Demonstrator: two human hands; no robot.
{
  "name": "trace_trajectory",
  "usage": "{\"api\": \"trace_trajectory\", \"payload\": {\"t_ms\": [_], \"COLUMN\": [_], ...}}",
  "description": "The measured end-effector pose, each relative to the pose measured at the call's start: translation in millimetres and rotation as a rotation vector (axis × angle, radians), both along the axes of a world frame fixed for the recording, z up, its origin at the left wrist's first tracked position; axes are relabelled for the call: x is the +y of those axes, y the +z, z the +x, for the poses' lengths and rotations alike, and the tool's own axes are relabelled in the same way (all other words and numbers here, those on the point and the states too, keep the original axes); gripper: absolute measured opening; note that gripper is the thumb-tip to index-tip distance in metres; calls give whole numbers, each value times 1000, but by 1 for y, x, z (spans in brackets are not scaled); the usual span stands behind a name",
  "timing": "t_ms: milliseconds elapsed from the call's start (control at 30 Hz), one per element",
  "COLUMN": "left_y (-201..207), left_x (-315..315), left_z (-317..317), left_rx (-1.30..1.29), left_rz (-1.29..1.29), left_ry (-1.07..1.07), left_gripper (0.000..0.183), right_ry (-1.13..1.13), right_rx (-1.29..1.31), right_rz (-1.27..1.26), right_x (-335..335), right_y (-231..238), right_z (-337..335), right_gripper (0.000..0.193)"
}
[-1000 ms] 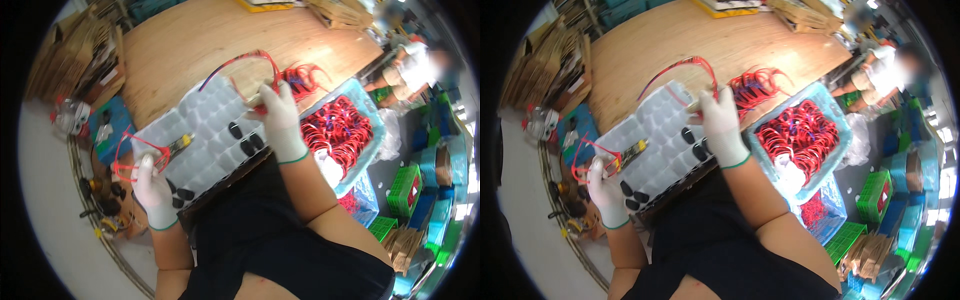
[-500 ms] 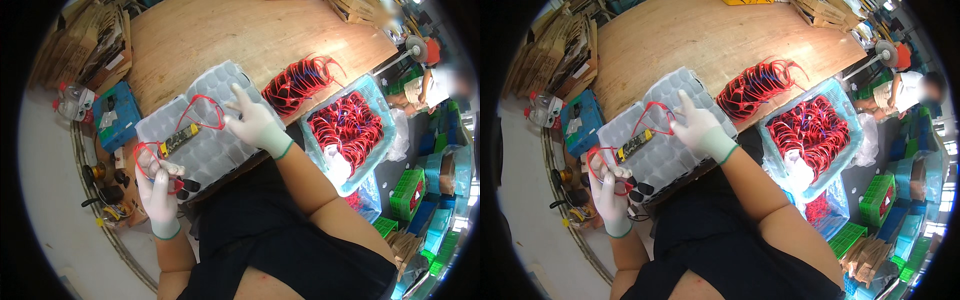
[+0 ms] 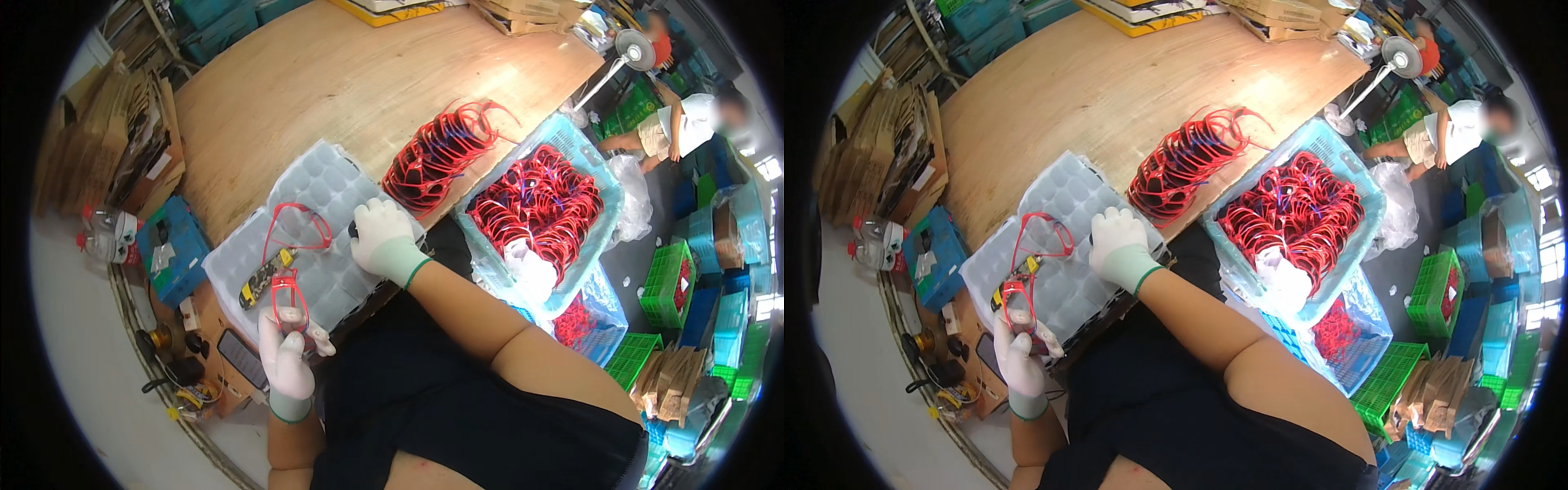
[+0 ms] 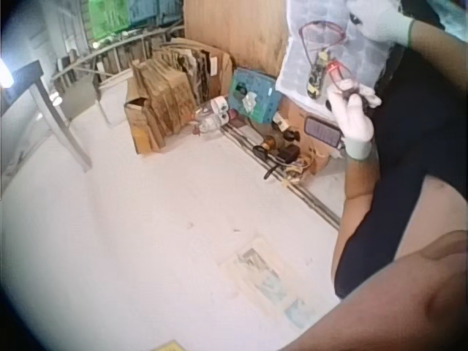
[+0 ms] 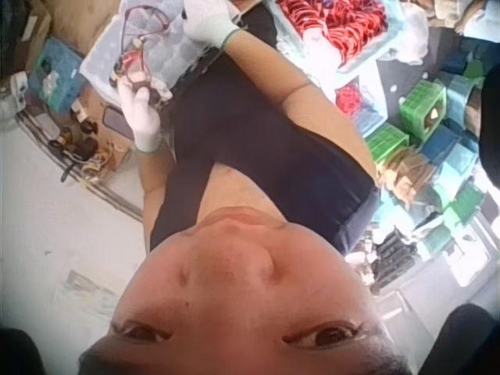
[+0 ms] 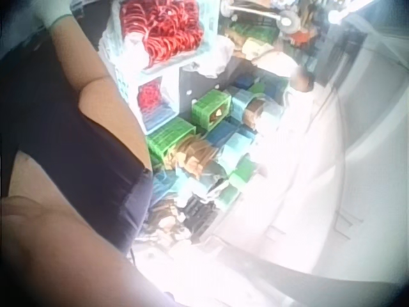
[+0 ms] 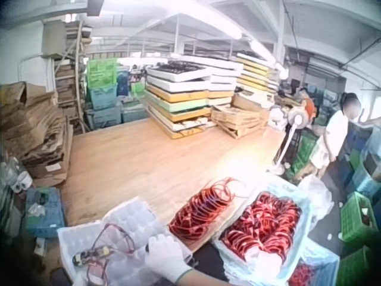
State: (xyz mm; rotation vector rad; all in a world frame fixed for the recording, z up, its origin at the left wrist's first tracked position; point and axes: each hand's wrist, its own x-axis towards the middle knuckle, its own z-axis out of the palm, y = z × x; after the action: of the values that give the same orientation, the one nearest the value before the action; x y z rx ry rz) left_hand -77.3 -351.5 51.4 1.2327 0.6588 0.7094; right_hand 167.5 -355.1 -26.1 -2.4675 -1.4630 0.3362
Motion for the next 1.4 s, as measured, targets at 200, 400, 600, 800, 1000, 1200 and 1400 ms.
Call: {"api": "trace_trajectory", "payload": {"t_ms": [200, 400, 600, 800, 1000, 1200, 1400], "left_y": [-3, -5, 4, 9, 15, 18, 15], "left_x": [-3, 5, 15, 21, 19, 16, 16], "left_z": [8, 5, 26, 28, 20, 11, 5], "left_rx": [30, 142, 431, 418, 95, 73, 116], "left_rz": [42, 177, 440, 452, 144, 147, 122], "left_ry": [3, 45, -56, -45, -125, -299, -144], "left_gripper": [19, 23, 32, 26, 19, 25, 26], "right_ry": [12, 161, 284, 337, 50, 261, 140], "right_rx": [-34, 199, 1373, 986, 1937, 1934, 1967], "right_rz": [-33, 309, 500, 657, 520, 206, 243], "right_x": [3, -8, -36, -36, -28, -31, -33], "right_y": [7, 8, 68, 72, 70, 64, 71], "right_z": [1, -6, -35, -36, -41, -25, -36], "right_gripper": [32, 16, 30, 23, 23, 27, 25]}}
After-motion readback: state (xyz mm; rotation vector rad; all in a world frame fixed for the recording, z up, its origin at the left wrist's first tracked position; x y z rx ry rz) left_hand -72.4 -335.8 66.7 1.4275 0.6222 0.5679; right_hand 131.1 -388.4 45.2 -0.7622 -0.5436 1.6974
